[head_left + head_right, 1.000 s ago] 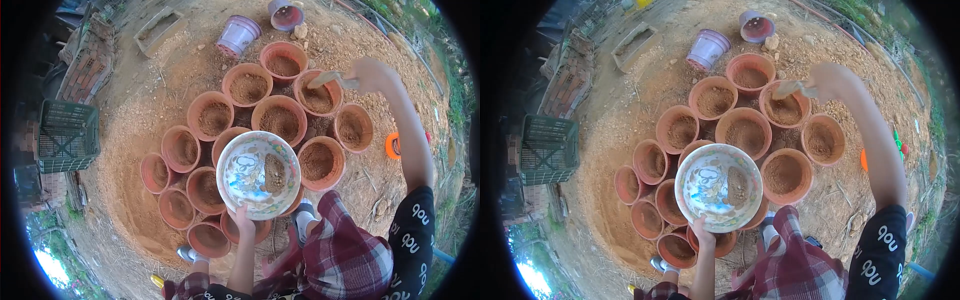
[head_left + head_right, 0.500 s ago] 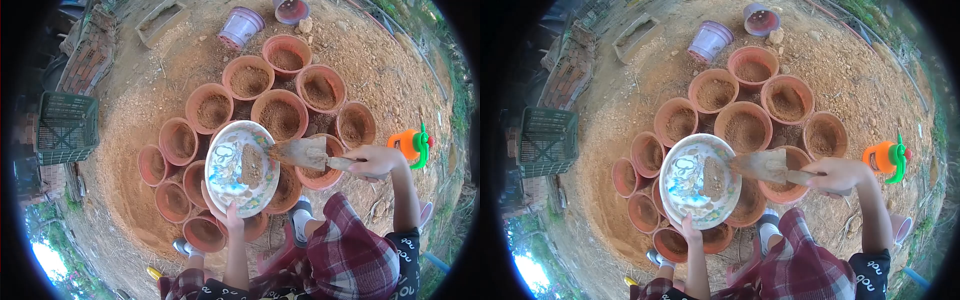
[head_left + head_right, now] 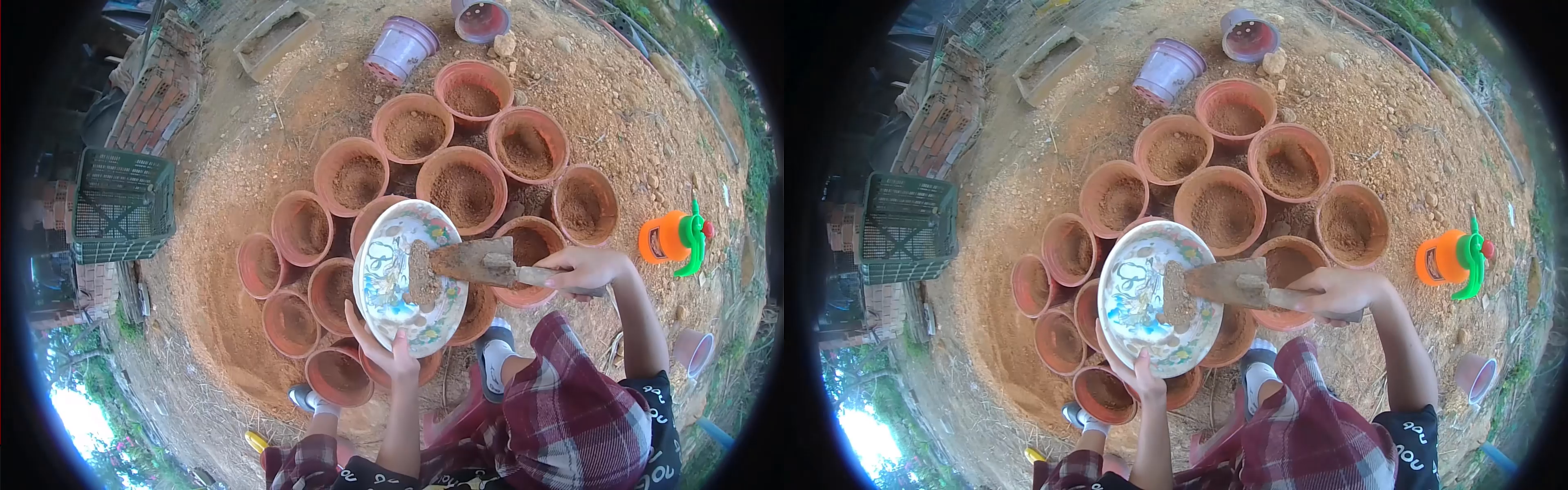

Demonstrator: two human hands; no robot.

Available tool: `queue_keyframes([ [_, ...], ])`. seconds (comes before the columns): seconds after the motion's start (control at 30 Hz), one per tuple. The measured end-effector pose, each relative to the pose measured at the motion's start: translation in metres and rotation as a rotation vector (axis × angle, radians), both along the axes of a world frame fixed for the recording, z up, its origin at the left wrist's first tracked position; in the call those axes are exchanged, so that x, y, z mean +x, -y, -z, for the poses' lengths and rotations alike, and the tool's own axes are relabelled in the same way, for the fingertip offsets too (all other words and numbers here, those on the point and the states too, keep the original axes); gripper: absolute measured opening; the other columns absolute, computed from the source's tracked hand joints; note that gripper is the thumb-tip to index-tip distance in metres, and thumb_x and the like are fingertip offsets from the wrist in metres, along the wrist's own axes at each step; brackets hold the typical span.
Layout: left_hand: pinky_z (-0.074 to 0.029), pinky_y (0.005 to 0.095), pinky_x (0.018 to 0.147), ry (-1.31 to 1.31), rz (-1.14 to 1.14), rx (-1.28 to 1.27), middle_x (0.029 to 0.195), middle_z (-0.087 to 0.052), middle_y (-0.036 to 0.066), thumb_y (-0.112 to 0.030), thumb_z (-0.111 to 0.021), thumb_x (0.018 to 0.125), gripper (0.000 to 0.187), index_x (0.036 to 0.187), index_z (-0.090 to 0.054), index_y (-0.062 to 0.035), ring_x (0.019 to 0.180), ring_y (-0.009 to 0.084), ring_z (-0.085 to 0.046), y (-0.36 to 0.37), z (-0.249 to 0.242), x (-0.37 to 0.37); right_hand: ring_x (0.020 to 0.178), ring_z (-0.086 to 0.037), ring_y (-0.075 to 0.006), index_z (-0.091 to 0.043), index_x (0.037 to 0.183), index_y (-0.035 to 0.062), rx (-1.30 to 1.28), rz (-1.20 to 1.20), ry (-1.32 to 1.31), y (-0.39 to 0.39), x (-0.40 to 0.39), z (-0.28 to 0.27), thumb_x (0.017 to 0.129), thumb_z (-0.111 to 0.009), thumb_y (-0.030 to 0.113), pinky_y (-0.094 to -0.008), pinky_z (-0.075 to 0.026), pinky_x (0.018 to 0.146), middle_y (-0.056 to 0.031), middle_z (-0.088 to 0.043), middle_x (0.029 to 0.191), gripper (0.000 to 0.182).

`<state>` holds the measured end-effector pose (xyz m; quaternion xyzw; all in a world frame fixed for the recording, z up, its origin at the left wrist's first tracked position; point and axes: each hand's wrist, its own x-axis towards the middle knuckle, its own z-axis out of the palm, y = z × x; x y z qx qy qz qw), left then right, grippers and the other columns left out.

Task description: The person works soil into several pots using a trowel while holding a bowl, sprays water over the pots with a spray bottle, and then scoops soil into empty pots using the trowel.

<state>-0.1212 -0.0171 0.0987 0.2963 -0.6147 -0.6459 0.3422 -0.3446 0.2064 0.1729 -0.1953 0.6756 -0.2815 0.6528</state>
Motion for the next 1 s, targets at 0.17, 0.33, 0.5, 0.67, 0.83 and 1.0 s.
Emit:
queue_keyframes([
  [0.17,-0.025,0.0397,0.105,-0.033,-0.052,0.109,0.135,-0.030,0.024,-0.008,-0.052,0.065,0.083,0.138,-0.014,0.0033,0.125,0.0312,-0.032,0.008,0.023,0.014,0.049,-0.049,-0.0091,-0.045,0.128,0.0037,-0.063,0.063,0.076,-0.011,0.000,0.027,0.088,-0.053,0.031,-0.0233,-0.040,0.042,-0.0029,-0.049,0.060,0.049],
  [0.33,-0.022,0.0394,0.106,-0.020,-0.025,0.130,0.137,-0.028,0.022,-0.007,-0.052,0.064,0.084,0.138,-0.015,0.0032,0.127,0.0315,-0.029,0.006,0.017,0.014,0.048,-0.045,-0.0084,-0.044,0.128,0.0013,-0.162,0.153,0.184,-0.017,0.008,0.043,0.086,-0.056,0.035,-0.0225,-0.038,0.041,-0.0015,-0.046,0.060,0.055],
  [0.5,-0.028,0.0387,0.102,0.004,-0.104,0.196,0.134,-0.031,0.020,-0.013,-0.049,0.071,0.074,0.136,-0.018,0.0041,0.122,0.0296,-0.035,0.003,0.035,0.023,0.046,-0.043,-0.0082,-0.042,0.129,-0.0004,-0.180,0.275,0.349,-0.027,0.014,0.057,0.084,-0.060,0.033,-0.0215,-0.034,0.039,-0.0020,-0.045,0.059,0.059],
  [0.67,-0.036,0.0367,0.094,0.005,-0.204,0.396,0.124,-0.040,0.018,-0.022,-0.046,0.076,0.060,0.128,-0.030,0.0046,0.110,0.0258,-0.045,0.006,0.057,0.032,0.046,-0.043,-0.0087,-0.042,0.128,-0.0019,-0.265,0.420,0.455,-0.035,0.015,0.056,0.082,-0.063,0.032,-0.0209,-0.032,0.037,-0.0027,-0.045,0.059,0.060],
  [0.83,-0.038,0.0349,0.090,0.013,-0.231,0.611,0.114,-0.048,0.015,-0.026,-0.046,0.075,0.054,0.119,-0.039,0.0043,0.105,0.0244,-0.048,0.006,0.062,0.032,0.044,-0.044,-0.0099,-0.046,0.122,-0.0026,-0.401,0.607,0.247,-0.049,-0.009,0.046,0.082,-0.061,0.028,-0.0211,-0.032,0.033,-0.0041,-0.047,0.060,0.052],
  [1.0,-0.038,0.0380,0.092,-0.007,-0.169,0.724,0.120,-0.043,0.016,-0.022,-0.048,0.075,0.060,0.127,-0.031,0.0032,0.109,0.0269,-0.046,-0.001,0.023,0.021,0.042,-0.046,-0.0114,-0.045,0.123,0.0001,-0.439,0.842,0.012,-0.038,-0.055,0.024,0.082,-0.060,0.027,-0.0206,-0.033,0.032,-0.0046,-0.049,0.060,0.051],
])
